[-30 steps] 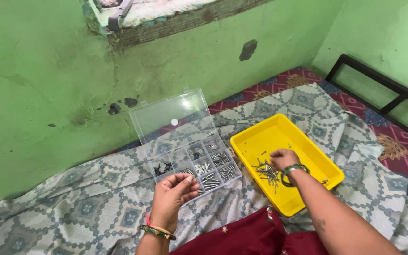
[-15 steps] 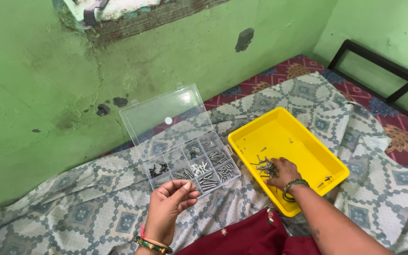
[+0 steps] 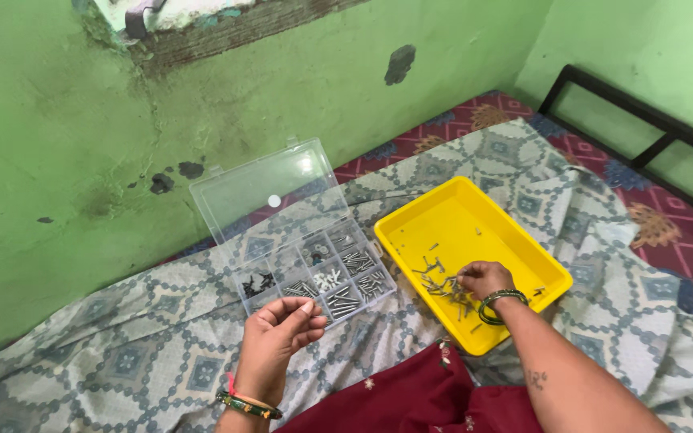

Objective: The person picks small metal fasteners from a yellow tray and places them into compartments of a clear plastic organizer box. The person handles the fasteners one by one, sorting them into different sections of the box.

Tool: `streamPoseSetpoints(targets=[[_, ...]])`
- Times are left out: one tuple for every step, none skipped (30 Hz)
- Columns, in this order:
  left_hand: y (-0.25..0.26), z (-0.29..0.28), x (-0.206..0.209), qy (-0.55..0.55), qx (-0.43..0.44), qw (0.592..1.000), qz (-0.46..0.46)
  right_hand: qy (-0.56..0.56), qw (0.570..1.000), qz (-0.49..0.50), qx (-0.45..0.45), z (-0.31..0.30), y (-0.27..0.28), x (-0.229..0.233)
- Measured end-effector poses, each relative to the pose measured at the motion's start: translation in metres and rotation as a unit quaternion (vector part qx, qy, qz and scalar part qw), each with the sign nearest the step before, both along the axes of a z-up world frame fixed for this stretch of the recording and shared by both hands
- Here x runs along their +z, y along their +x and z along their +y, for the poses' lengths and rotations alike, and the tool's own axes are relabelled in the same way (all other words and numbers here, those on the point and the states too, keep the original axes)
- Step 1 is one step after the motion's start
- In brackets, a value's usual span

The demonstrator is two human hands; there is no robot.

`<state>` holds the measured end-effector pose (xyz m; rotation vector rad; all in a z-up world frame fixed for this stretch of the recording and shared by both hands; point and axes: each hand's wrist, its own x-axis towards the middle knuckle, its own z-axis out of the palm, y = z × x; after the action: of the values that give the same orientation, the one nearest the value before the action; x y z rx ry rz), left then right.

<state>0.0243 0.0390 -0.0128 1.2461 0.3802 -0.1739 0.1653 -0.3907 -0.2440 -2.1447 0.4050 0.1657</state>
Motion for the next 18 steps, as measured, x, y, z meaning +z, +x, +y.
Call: streamPoseSetpoints(targets=[[0.000, -0.002, 0.000, 0.002, -0.005, 1.000, -0.002, -0.012, 1.000, -0.022, -0.006, -0.002, -0.002, 0.005], [0.000, -0.003, 0.001, 0.001, -0.007, 1.000, -0.002, -0.022, 0.999, -0.044, -0.010, 0.000, -0.003, 0.010], [-0.002, -0.004, 0.001, -0.001, -0.009, 1.000, -0.002, 0.018, 0.999, -0.020, -0.030, 0.000, -0.003, 0.016], [-0.002, -0.004, 0.001, -0.001, -0.012, 1.000, -0.002, 0.058, 0.997, 0.005, -0.050, 0.001, -0.004, 0.025], [-0.003, -0.004, 0.001, 0.000, -0.015, 1.000, -0.003, 0.099, 0.992, 0.029, -0.069, 0.004, -0.004, 0.034], [-0.003, -0.004, 0.000, 0.000, -0.017, 1.000, -0.005, 0.173, 0.982, 0.032, -0.068, 0.007, -0.005, 0.046], [-0.004, -0.003, 0.000, 0.001, -0.020, 1.000, -0.006, 0.246, 0.966, 0.034, -0.066, 0.011, -0.009, 0.059], [-0.005, -0.002, -0.001, -0.001, -0.020, 1.000, -0.006, 0.317, 0.946, 0.034, -0.063, 0.015, -0.012, 0.073], [-0.006, -0.001, -0.001, -0.002, -0.020, 1.000, -0.006, 0.329, 0.943, 0.023, -0.047, 0.022, -0.016, 0.087], [-0.006, -0.002, -0.001, -0.004, -0.022, 1.000, -0.005, 0.342, 0.939, 0.012, -0.033, 0.028, -0.021, 0.099], [-0.006, -0.004, -0.001, -0.011, -0.025, 1.000, -0.009, 0.354, 0.935, 0.001, -0.018, 0.035, -0.025, 0.112], [-0.007, -0.005, -0.001, -0.017, -0.026, 0.999, -0.012, 0.345, 0.938, -0.018, 0.013, 0.043, -0.028, 0.122], [-0.008, -0.006, 0.000, -0.023, -0.028, 0.999, -0.015, 0.336, 0.940, -0.038, 0.045, 0.051, -0.032, 0.132], [-0.010, -0.007, 0.000, -0.026, -0.030, 0.999, -0.013, 0.326, 0.940, -0.056, 0.078, 0.060, -0.037, 0.141], [-0.011, -0.010, 0.001, -0.029, -0.032, 0.999, -0.011, 0.315, 0.940, -0.077, 0.104, 0.070, -0.043, 0.150], [-0.013, -0.011, 0.002, -0.031, -0.033, 0.999, -0.010, 0.304, 0.939, -0.098, 0.131, 0.081, -0.049, 0.159], [-0.016, -0.013, 0.004, -0.035, -0.041, 0.998, -0.017, 0.293, 0.935, -0.119, 0.157, 0.093, -0.056, 0.170], [-0.019, -0.015, 0.006, -0.039, -0.049, 0.998, -0.027, 0.290, 0.933, -0.125, 0.172, 0.107, -0.066, 0.181]])
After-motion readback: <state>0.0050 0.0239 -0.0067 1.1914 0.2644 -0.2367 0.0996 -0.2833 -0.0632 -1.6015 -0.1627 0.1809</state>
